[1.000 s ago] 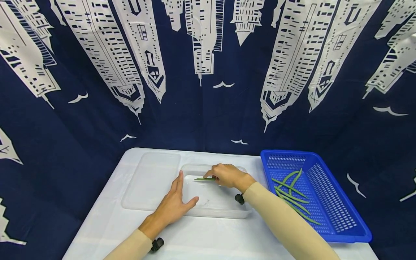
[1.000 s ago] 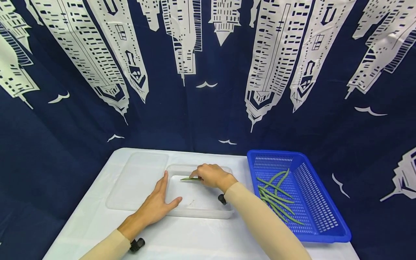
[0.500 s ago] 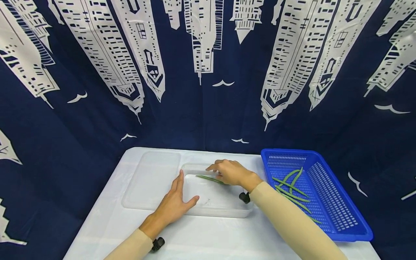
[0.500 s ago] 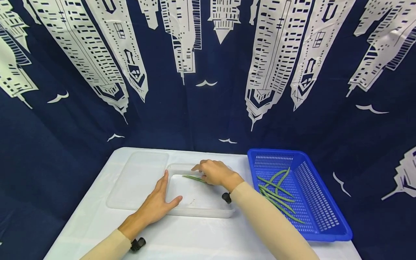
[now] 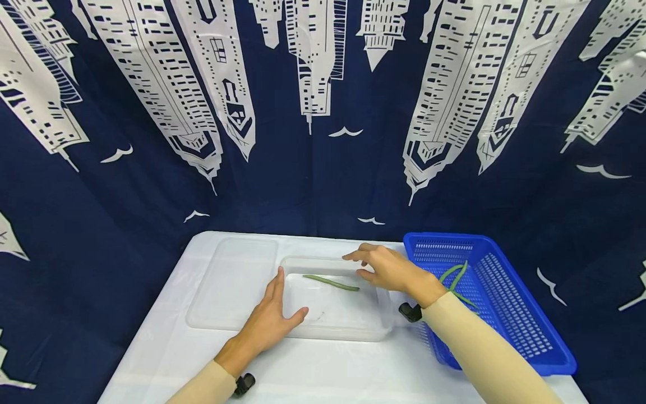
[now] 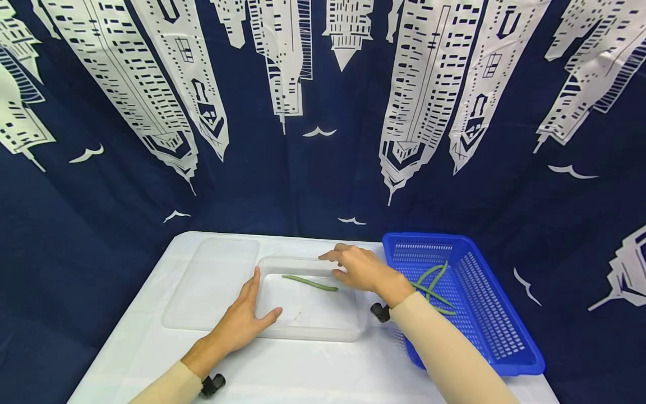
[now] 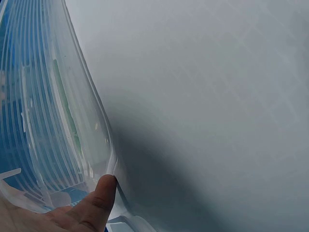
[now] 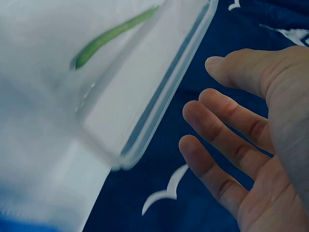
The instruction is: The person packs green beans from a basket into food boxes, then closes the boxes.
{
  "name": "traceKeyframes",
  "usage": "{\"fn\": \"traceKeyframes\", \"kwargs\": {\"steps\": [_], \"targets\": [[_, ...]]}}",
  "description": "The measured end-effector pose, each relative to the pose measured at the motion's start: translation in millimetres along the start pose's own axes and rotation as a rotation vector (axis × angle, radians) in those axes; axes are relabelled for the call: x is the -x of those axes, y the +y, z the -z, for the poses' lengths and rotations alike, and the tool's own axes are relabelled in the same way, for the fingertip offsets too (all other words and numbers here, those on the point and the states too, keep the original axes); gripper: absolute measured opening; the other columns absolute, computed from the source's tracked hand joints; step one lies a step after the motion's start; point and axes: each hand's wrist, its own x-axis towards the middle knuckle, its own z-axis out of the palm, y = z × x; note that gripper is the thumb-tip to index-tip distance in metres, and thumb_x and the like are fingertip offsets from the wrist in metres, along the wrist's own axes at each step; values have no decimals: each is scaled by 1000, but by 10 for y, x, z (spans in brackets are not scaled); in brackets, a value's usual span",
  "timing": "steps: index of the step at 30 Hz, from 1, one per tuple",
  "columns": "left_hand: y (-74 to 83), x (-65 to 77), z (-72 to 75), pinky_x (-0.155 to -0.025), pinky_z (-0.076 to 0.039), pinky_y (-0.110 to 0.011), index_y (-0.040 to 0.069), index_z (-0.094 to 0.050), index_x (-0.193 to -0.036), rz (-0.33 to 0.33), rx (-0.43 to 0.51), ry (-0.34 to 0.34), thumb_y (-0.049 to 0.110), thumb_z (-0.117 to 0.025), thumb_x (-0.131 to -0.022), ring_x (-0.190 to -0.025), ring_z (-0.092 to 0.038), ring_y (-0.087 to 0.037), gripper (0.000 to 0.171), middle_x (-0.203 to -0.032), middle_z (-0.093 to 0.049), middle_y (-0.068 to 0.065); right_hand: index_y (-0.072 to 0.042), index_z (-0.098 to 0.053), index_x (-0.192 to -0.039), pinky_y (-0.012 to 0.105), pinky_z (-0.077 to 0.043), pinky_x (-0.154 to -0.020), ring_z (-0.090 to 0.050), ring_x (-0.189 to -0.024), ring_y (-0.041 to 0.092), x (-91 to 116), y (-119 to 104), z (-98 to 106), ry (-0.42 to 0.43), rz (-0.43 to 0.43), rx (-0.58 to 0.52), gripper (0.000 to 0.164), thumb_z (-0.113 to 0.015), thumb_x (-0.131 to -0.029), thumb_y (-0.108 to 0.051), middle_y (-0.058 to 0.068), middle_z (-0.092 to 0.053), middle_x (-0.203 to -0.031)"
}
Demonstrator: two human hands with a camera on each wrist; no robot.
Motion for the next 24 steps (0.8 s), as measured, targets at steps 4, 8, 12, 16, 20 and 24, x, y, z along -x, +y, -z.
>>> {"fn": "traceKeyframes", "kwargs": {"steps": [4, 8, 12, 16, 20, 24], "targets": [[3, -2, -6, -131, -50, -66, 12, -1, -189, -2, -7, 6, 61, -79, -107, -164, -53, -52, 123, -193, -26, -21, -16, -80, -151, 40, -70, -85, -83, -108, 25, 176, 130, 88, 25, -42, 17, 45, -84, -106, -11, 10, -82, -134], [6, -5, -8, -131, -50, -66, 13, -1, -189, 6, -5, 1, 61, -79, -107, -165, -53, -52, 123, -193, -26, -20, -15, -79, -151, 41, -70, -84, -83, -110, 28, 372, 280, 198, 59, -93, 6, 46, -85, -106, -9, 10, -81, -135], [3, -2, -7, -132, -50, -66, 14, 0, -189, 12, -6, -5, 63, -78, -106, -165, -53, -52, 124, -194, -25, -19, -15, -80, -149, 40, -68, -83, -82, -108, 27, 560, 450, 287, 105, -130, -7, 46, -86, -104, -7, 8, -80, -125], [13, -9, -7, -130, -51, -66, 14, -1, -189, 12, -10, -3, 63, -78, -106, -162, -56, -53, 124, -194, -25, -19, -13, -80, -149, 45, -68, -86, -81, -106, 26, 755, 642, 334, 134, -164, 8, 45, -86, -104, -8, 10, -80, -125], [9, -13, -9, -129, -52, -66, 14, -1, -189, 13, -9, -1, 62, -79, -106, -161, -56, -53, 124, -193, -26, -19, -10, -78, -151, 52, -71, -90, -82, -107, 27, 957, 832, 344, 135, -208, 3, 47, -86, -105, -7, 15, -80, -130], [-3, -27, -16, -129, -52, -66, 14, 0, -189, 8, -12, -6, 64, -77, -107, -161, -56, -53, 123, -194, -25, -20, -7, -76, -153, 48, -72, -87, -84, -105, 29, 1146, 1029, 333, 121, -243, -25, 51, -86, -103, -2, 19, -80, -131]]}}
